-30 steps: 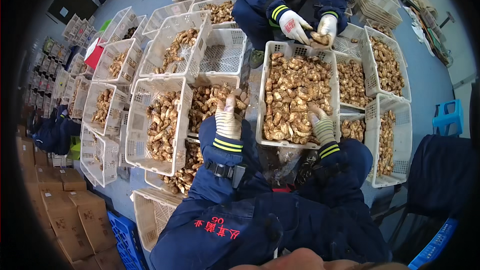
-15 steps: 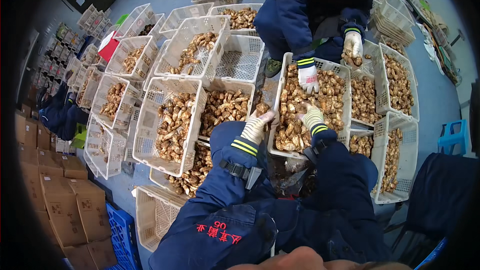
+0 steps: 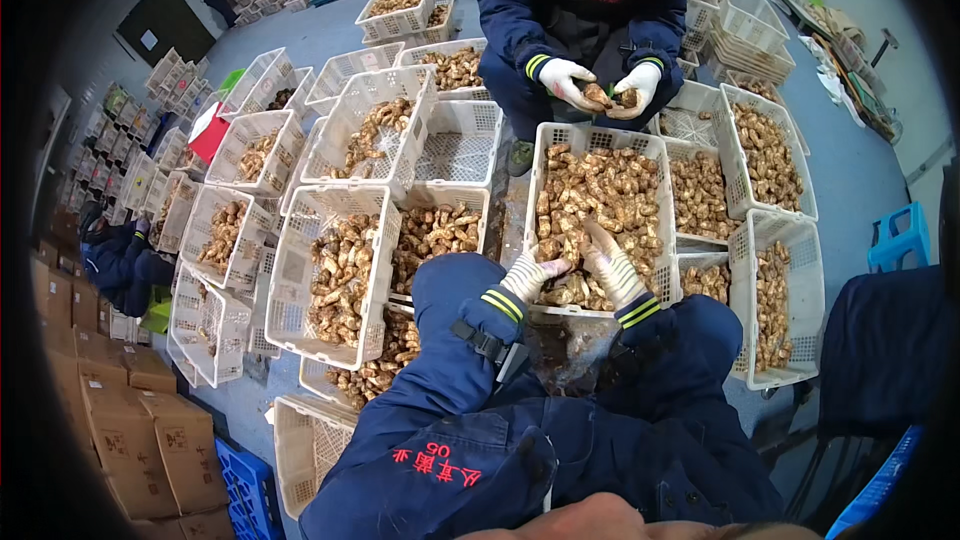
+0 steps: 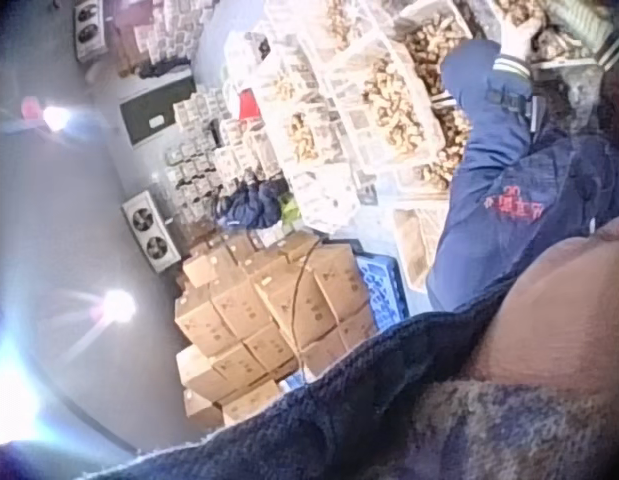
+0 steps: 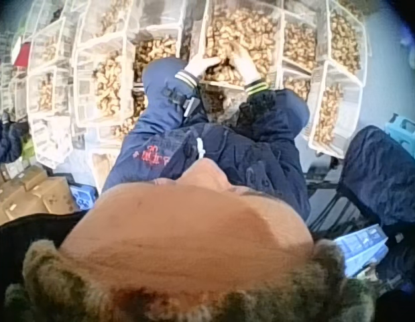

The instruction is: Sorting ginger roots into crates.

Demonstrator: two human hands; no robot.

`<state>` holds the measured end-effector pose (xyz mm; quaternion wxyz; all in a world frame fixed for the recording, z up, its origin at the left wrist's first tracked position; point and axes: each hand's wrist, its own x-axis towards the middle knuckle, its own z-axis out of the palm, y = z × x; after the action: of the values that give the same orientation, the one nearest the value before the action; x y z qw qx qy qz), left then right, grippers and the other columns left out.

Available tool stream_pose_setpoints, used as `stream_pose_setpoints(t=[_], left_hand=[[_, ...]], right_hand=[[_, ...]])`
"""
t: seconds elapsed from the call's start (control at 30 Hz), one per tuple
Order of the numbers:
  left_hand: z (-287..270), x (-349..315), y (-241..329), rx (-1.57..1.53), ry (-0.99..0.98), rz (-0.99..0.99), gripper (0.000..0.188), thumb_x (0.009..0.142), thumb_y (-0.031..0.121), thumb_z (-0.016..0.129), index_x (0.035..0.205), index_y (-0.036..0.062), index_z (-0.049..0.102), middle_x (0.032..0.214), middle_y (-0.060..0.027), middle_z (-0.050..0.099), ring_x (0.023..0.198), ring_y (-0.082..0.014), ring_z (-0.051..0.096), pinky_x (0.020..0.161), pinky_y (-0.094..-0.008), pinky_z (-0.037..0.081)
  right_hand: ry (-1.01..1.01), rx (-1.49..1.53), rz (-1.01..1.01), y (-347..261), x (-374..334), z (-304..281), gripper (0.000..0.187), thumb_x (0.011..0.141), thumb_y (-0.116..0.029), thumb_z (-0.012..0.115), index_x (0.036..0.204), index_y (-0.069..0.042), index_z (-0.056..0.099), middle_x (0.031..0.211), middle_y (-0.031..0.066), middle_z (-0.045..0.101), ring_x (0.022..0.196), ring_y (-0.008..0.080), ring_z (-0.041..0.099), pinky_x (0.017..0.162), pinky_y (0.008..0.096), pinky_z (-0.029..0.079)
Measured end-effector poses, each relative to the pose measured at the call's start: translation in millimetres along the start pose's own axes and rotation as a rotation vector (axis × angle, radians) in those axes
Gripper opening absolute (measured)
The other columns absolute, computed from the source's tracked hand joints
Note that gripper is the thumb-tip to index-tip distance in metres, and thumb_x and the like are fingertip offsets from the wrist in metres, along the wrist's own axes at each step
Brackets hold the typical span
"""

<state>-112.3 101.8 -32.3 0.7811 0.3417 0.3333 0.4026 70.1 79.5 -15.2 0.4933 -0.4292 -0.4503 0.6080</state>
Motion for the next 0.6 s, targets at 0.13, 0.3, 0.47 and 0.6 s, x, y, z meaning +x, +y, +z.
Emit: stream_pose_setpoints(t=[0.13,0.3,0.47,0.6], left_hand=[[-22,4,-3,0.019,0.095,0.054,0.052,0.078,0.006,0.071,0.124,0.0007,0.047,0.103,-0.0066,0.062,0.093,-0.0155,0.06,0.081,-0.0301,0.051],[-15,-43,-6,0.219,0.084,0.191,0.071,0.076,-0.006,0.066,0.136,0.0056,0.031,0.119,-0.0101,0.054,0.092,-0.0196,0.059,0.081,-0.0344,0.052],[-12,-59,-62,0.686,0.079,0.087,0.071,0.072,0.027,0.076,0.133,0.009,0.043,0.103,-0.0132,0.063,0.093,-0.0182,0.058,0.082,-0.031,0.047],[-9,-61,-37,0.541,0.092,0.138,0.069,0.073,0.026,0.076,0.13,0.0048,0.044,0.093,-0.01,0.064,0.083,-0.0137,0.058,0.077,-0.0271,0.048]], right_hand=[[-0.009,0.285,0.198,28,0,-2,0.07,0.085,-0.034,0.064,0.136,0.002,0.031,0.123,0.016,0.049,0.109,0.0287,0.053,0.094,0.043,0.044],[-0.07,0.332,0.545,-28,-41,75,0.056,0.092,-0.034,0.051,0.131,0.002,0.035,0.121,0.0191,0.05,0.103,0.0315,0.057,0.087,0.0388,0.05],[0.042,0.161,0.382,30,-82,58,0.05,0.09,-0.039,0.05,0.113,0.005,0.047,0.097,0.0173,0.059,0.088,0.0266,0.062,0.079,0.0383,0.054],[0.017,0.216,0.248,40,-63,53,0.048,0.088,-0.04,0.054,0.109,0.003,0.049,0.097,0.0131,0.057,0.09,0.0253,0.06,0.078,0.0393,0.052]])
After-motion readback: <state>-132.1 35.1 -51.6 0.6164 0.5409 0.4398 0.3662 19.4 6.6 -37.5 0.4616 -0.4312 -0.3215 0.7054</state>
